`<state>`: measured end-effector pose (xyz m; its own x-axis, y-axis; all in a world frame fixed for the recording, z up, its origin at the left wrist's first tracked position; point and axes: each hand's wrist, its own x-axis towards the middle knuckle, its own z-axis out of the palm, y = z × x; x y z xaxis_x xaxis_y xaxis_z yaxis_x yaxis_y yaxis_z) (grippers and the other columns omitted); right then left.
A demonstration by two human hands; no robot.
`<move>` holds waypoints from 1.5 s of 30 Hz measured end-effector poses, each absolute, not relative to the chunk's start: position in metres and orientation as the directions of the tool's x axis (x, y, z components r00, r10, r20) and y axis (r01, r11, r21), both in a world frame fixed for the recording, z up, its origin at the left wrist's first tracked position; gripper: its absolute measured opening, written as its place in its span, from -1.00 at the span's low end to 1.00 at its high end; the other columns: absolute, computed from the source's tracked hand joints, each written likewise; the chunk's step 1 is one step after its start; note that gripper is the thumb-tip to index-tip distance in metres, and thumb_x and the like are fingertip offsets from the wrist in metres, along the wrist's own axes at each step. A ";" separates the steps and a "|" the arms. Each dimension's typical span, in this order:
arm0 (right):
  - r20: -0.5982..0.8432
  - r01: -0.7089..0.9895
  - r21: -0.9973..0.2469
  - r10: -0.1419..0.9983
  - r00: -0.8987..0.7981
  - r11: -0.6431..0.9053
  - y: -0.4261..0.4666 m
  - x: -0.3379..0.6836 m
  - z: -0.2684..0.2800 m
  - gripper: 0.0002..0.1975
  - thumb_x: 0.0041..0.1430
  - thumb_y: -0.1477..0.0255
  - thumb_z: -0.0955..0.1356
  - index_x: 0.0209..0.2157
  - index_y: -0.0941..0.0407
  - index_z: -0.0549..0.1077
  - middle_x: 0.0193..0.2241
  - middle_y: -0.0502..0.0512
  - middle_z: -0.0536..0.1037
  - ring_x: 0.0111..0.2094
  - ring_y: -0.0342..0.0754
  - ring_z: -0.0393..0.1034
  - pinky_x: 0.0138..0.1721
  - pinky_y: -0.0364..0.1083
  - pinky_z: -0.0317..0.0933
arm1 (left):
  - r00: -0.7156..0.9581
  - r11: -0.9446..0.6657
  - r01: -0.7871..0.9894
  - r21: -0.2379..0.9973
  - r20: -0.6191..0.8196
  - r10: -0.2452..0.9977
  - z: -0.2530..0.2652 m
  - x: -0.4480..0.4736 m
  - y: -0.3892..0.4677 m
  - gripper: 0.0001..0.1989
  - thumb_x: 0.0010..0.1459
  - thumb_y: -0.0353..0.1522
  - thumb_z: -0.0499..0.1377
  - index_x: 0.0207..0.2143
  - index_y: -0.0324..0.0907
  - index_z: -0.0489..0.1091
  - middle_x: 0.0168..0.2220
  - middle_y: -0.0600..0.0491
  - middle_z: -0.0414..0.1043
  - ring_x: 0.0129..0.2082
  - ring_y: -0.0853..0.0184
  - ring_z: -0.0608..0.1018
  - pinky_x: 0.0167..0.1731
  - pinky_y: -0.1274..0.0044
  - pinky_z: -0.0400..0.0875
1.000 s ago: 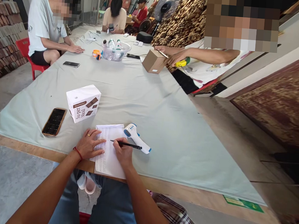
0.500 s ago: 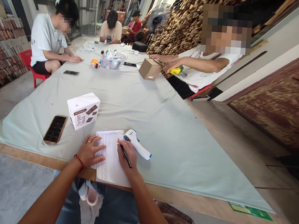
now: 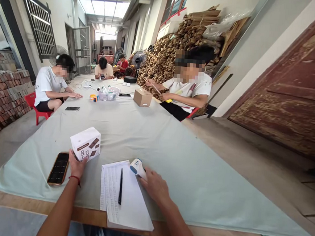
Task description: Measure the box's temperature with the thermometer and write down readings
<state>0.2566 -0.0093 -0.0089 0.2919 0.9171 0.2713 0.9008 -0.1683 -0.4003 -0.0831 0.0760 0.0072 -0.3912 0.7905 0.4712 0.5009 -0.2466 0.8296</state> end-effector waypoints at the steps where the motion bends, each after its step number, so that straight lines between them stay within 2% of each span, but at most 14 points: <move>1: 0.241 0.875 -0.458 0.924 0.296 -0.161 -0.008 0.258 -0.007 -0.67 -0.02 0.30 0.38 -0.18 0.10 0.50 -0.40 0.23 0.53 -0.35 0.14 0.43 -0.36 -0.01 0.20 | -0.382 -0.246 0.452 0.858 0.435 0.815 0.008 -0.084 0.080 -0.19 -0.09 -0.08 0.31 0.13 -0.14 0.02 0.03 -0.17 0.27 0.03 0.07 0.41 0.00 0.14 0.34; 4: 0.272 0.673 -0.738 0.891 0.363 -0.049 -0.010 0.244 0.009 -0.76 -0.02 0.26 0.34 -0.31 0.07 0.48 -0.44 0.15 0.54 -0.43 0.06 0.41 -0.45 -0.07 0.18 | -0.370 -0.260 0.340 0.904 0.383 0.847 0.010 -0.079 0.075 -0.32 -0.02 -0.06 0.25 0.07 -0.18 0.13 -0.06 -0.14 0.37 -0.07 0.15 0.48 -0.06 0.26 0.40; 6: 0.282 0.420 -0.901 0.884 0.372 0.110 -0.015 0.222 0.028 -0.72 -0.02 0.21 0.32 -0.30 0.07 0.45 -0.42 0.12 0.55 -0.43 0.04 0.41 -0.45 -0.07 0.21 | -0.341 -0.297 0.305 0.905 0.395 0.853 0.010 -0.072 0.063 -0.39 0.06 -0.05 0.19 0.05 -0.19 0.17 -0.06 -0.13 0.39 -0.09 0.18 0.49 -0.06 0.31 0.40; 7: 0.251 0.287 -0.946 0.904 0.346 0.153 -0.017 0.207 0.039 -0.73 -0.01 0.23 0.31 -0.30 0.08 0.44 -0.44 0.08 0.54 -0.45 0.01 0.40 -0.44 -0.08 0.22 | -0.309 -0.316 0.293 0.902 0.402 0.862 0.010 -0.069 0.057 -0.42 0.10 -0.04 0.16 0.06 -0.19 0.18 -0.06 -0.13 0.40 -0.09 0.18 0.49 -0.05 0.32 0.39; 9: 0.157 0.076 -0.987 0.963 0.219 0.144 -0.021 0.175 0.059 -0.81 -0.05 0.31 0.29 -0.37 0.08 0.40 -0.59 -0.04 0.45 -0.54 -0.06 0.32 -0.48 -0.12 0.19 | -0.236 -0.339 0.315 0.886 0.419 0.877 0.008 -0.064 0.047 -0.46 0.17 -0.03 0.07 0.05 -0.21 0.21 -0.06 -0.13 0.39 -0.08 0.19 0.47 -0.03 0.31 0.37; 12: 0.126 -0.068 -0.989 0.986 0.105 0.134 -0.019 0.130 0.078 -0.89 -0.10 0.33 0.30 -0.52 0.07 0.33 -0.69 -0.12 0.33 -0.62 -0.14 0.20 -0.53 -0.15 0.11 | -0.167 -0.344 0.447 0.826 0.455 0.875 0.005 -0.062 0.042 -0.47 0.21 -0.01 0.00 0.02 -0.23 0.28 -0.13 -0.11 0.39 -0.09 0.16 0.45 -0.04 0.27 0.35; 15: 0.080 -0.122 -0.988 0.989 0.128 0.096 -0.008 0.100 0.081 -0.81 -0.06 0.27 0.31 -0.58 0.07 0.28 -0.75 -0.15 0.26 -0.65 -0.17 0.12 -0.55 -0.16 0.04 | -0.141 -0.333 0.524 0.784 0.465 0.874 0.003 -0.066 0.046 -0.47 0.23 -0.02 -0.04 0.00 -0.23 0.32 -0.20 -0.09 0.39 -0.15 0.15 0.45 -0.09 0.27 0.36; 19: 0.064 -0.149 -0.985 0.987 0.147 0.086 0.007 0.087 0.078 -0.78 -0.04 0.23 0.32 -0.59 0.06 0.31 -0.76 -0.15 0.28 -0.65 -0.16 0.14 -0.54 -0.16 0.04 | -0.143 -0.322 0.548 0.772 0.465 0.874 0.002 -0.071 0.056 -0.49 0.24 -0.04 -0.05 0.00 -0.23 0.33 -0.22 -0.09 0.41 -0.17 0.14 0.46 -0.13 0.27 0.38; 26: 0.068 0.009 -0.998 0.978 0.196 0.067 0.004 0.098 0.074 -0.73 -0.04 0.21 0.32 -0.65 0.06 0.29 -0.75 -0.13 0.31 -0.62 -0.14 0.20 -0.50 -0.15 0.09 | -0.081 -0.362 0.567 0.740 0.487 0.870 0.007 -0.062 0.051 -0.52 0.25 -0.04 -0.07 -0.07 -0.22 0.35 -0.23 -0.10 0.40 -0.20 0.15 0.44 -0.14 0.29 0.36; 31: 0.066 0.020 -0.998 0.973 0.221 0.063 0.001 0.101 0.067 -0.74 0.01 0.20 0.32 -0.59 0.07 0.33 -0.75 -0.14 0.32 -0.62 -0.15 0.19 -0.49 -0.15 0.09 | -0.089 -0.349 0.545 0.762 0.467 0.880 0.008 -0.055 0.046 -0.57 0.26 -0.07 -0.05 -0.05 -0.19 0.33 -0.23 -0.08 0.41 -0.20 0.18 0.44 -0.14 0.32 0.35; 37: 0.067 0.003 -0.998 0.975 0.213 0.068 -0.002 0.103 0.066 -0.75 0.03 0.25 0.33 -0.60 0.06 0.32 -0.74 -0.15 0.31 -0.62 -0.16 0.18 -0.48 -0.15 0.09 | -0.081 -0.348 0.525 0.777 0.452 0.888 0.003 -0.054 0.045 -0.55 0.25 -0.07 -0.02 0.01 -0.18 0.30 -0.16 -0.10 0.40 -0.12 0.16 0.43 -0.06 0.31 0.33; 45: 0.041 -0.007 -0.999 0.978 0.204 0.044 -0.006 0.103 0.075 -0.79 0.02 0.29 0.33 -0.59 0.06 0.32 -0.73 -0.15 0.30 -0.58 -0.15 0.18 -0.44 -0.14 0.11 | -0.084 -0.354 0.481 0.802 0.444 0.892 0.003 -0.052 0.044 -0.54 0.20 -0.06 0.07 0.01 -0.16 0.29 -0.16 -0.07 0.40 -0.12 0.16 0.43 -0.07 0.32 0.32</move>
<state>0.1029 -0.0063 0.0747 0.2038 0.9781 0.0412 -0.0073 0.0436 -0.9990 -0.0518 0.0439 0.0033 -0.0838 0.8919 0.4443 0.4813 -0.3542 0.8018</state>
